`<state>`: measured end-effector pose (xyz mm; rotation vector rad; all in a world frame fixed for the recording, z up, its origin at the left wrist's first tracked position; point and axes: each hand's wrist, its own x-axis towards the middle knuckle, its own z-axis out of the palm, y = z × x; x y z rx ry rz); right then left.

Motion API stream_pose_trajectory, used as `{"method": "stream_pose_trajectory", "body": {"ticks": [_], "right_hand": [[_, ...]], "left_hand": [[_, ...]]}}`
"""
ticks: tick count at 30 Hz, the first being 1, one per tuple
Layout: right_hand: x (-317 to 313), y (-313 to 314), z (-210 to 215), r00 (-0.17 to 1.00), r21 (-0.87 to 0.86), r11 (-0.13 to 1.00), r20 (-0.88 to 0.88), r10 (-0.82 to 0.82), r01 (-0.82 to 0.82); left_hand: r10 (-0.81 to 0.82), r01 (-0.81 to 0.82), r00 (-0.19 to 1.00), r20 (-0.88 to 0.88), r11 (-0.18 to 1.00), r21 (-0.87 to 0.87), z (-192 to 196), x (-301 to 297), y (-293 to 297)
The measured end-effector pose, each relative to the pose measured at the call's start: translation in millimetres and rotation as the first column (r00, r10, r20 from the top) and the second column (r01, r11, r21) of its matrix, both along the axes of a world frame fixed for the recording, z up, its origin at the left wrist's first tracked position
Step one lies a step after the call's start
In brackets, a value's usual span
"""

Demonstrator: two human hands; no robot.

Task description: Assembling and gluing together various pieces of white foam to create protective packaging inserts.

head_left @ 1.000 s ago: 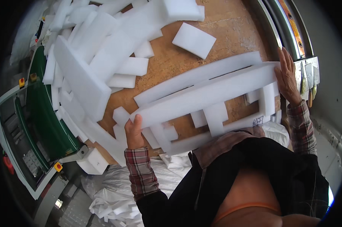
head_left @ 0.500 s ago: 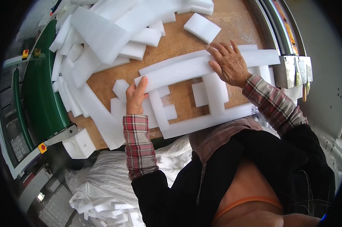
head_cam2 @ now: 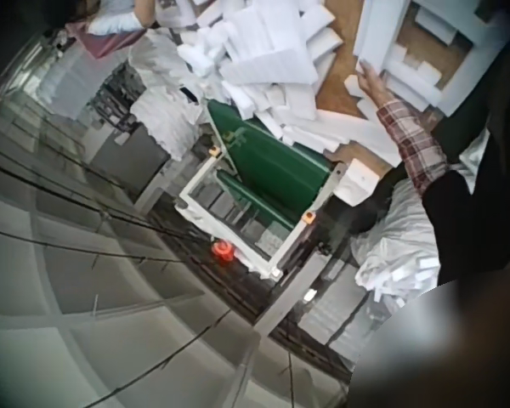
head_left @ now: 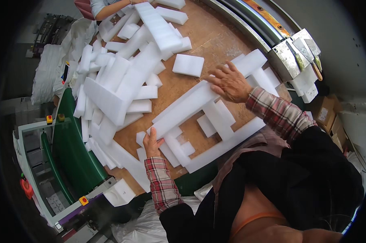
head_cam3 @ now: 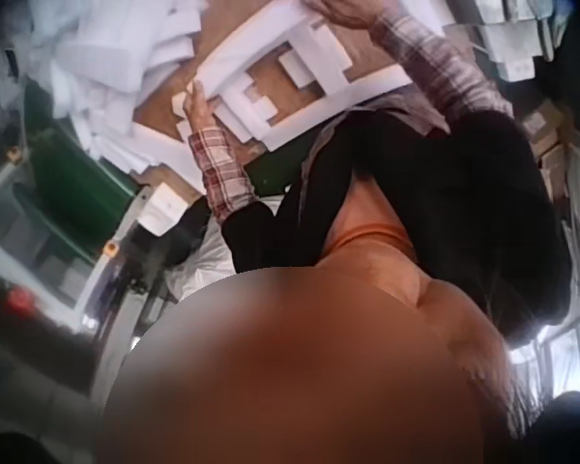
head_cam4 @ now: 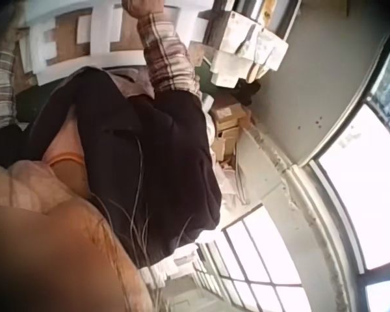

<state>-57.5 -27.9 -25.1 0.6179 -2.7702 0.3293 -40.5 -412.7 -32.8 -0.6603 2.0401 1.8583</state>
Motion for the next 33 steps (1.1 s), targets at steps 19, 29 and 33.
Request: {"method": "stream_pose_trajectory", "body": {"ticks": [19,29,33], "right_hand": [[-32,115,3,0.961,-0.144,0.969,0.220,-0.165,0.199],[-17,113,15,0.931,-0.028,0.977,0.310,-0.193,0.212],[-17,111,10,0.951,-0.033,0.980,0.250,-0.182,0.197]], "left_hand": [[0.182,-0.117,0.966,0.181,0.940,-0.321,16,-8,35],[0.207,-0.126,0.960,0.187,0.920,-0.370,17,3,34],[0.132,-0.049,0.966,0.220,0.937,-0.346,-1,5,16]]}}
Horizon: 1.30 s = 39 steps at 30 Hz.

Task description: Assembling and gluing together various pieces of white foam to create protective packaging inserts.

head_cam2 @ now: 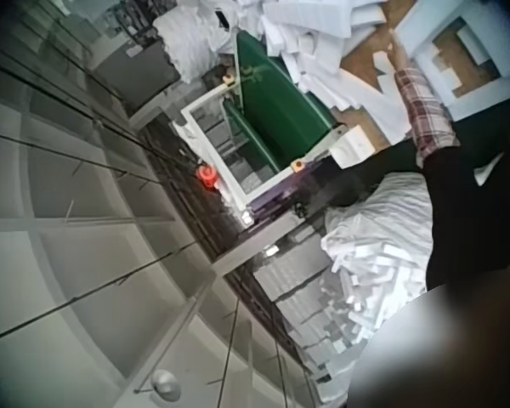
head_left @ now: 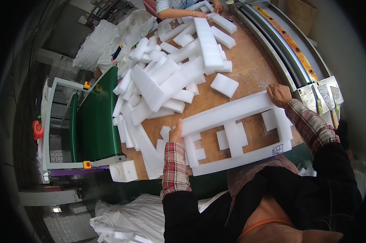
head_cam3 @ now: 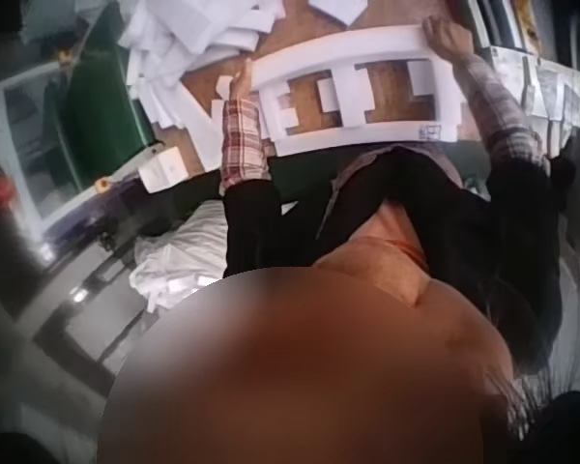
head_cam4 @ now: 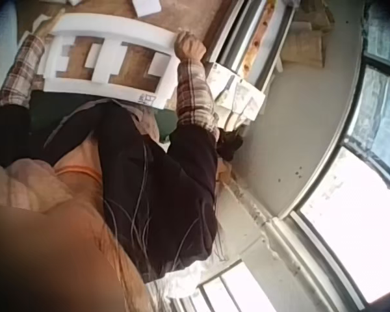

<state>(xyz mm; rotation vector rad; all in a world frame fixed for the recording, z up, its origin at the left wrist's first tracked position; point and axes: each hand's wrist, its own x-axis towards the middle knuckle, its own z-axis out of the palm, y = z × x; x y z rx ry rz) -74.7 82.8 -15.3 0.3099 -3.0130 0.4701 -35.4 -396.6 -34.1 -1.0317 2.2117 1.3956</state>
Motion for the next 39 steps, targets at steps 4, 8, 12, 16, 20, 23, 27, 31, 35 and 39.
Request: {"method": "stream_pose_trajectory", "body": {"ticks": [4,8,12,16,20,23,27,31,35,39], "right_hand": [[-8,4,7,0.990,0.036,0.999,0.143,-0.016,0.011],[-34,14,5,0.951,0.022,0.996,0.301,0.075,-0.086],[-45,24,-4,0.899,-0.012,0.987,0.410,0.153,-0.163],[-50,28,-20,0.881,-0.017,0.986,0.446,0.158,-0.168],[-55,29,-28,0.842,-0.014,0.983,0.513,0.165,-0.184],[-51,28,-22,0.866,0.015,0.985,0.478,0.146,-0.174],[-32,26,-21,0.897,0.030,0.985,0.417,0.144,-0.172],[-29,29,-21,0.929,-0.017,0.991,0.345,0.132,-0.134],[-34,17,-15,0.935,0.056,0.983,0.322,0.146,-0.173],[-31,-4,12,0.915,0.218,0.967,0.402,0.032,-0.129]], "left_hand": [[-0.017,0.017,1.000,-0.003,1.000,-0.020,-2,-9,4],[-0.145,0.125,0.985,-0.097,0.975,-0.185,-7,-16,-6],[-0.412,0.319,0.898,-0.152,0.851,-0.418,2,-31,-3],[-0.713,0.548,0.699,-0.050,0.579,-0.604,12,-38,5],[-0.715,0.547,0.699,-0.015,0.547,-0.634,-3,-33,-2],[-0.708,0.522,0.705,-0.049,0.564,-0.641,3,-29,9],[-0.699,0.476,0.706,-0.115,0.589,-0.654,0,-13,8],[-0.726,0.446,0.655,-0.210,0.596,-0.668,-15,-17,7],[-0.718,0.434,0.662,-0.213,0.600,-0.672,-4,-20,7],[-0.734,0.414,0.639,-0.230,0.581,-0.701,0,-29,6]]}}
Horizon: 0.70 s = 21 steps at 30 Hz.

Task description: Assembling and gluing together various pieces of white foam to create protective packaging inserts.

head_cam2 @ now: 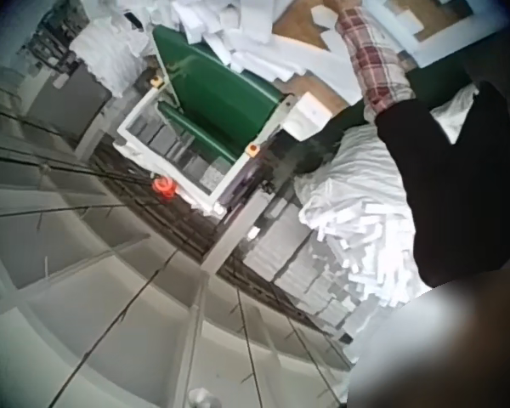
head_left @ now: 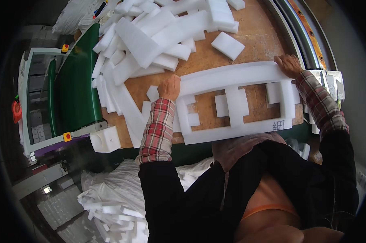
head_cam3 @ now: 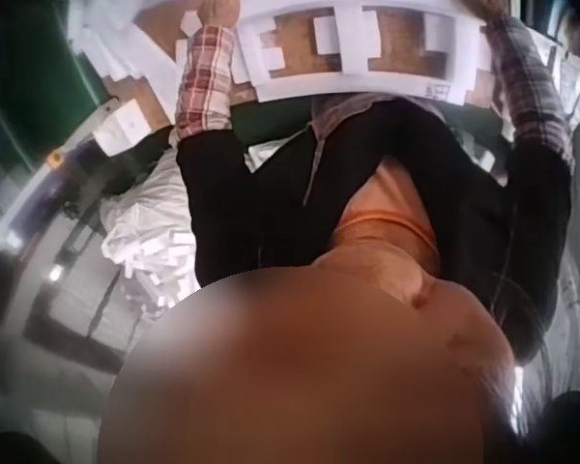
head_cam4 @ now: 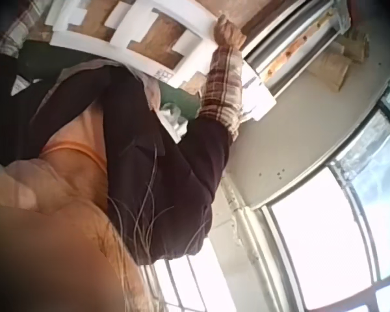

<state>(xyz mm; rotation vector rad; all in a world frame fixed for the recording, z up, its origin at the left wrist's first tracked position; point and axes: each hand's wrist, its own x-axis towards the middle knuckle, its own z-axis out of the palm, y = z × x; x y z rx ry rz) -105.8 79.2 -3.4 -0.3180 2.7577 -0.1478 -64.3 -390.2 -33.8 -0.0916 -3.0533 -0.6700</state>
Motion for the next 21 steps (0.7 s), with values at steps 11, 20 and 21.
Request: {"method": "stream_pose_trajectory", "body": {"ticks": [11,20,21], "right_hand": [[12,-196,-1,0.951,-0.179,0.935,-0.089,0.295,-0.307],[14,-186,-12,0.921,-0.214,0.910,-0.249,0.299,-0.354],[11,-177,-16,0.910,-0.261,0.888,-0.278,0.307,-0.379]], "left_hand": [[0.015,-0.016,0.999,0.042,0.999,0.029,-7,3,3],[0.062,-0.051,0.991,0.121,0.995,-0.091,-4,1,6],[0.056,-0.044,0.987,0.151,0.996,-0.081,-4,-2,7]]}}
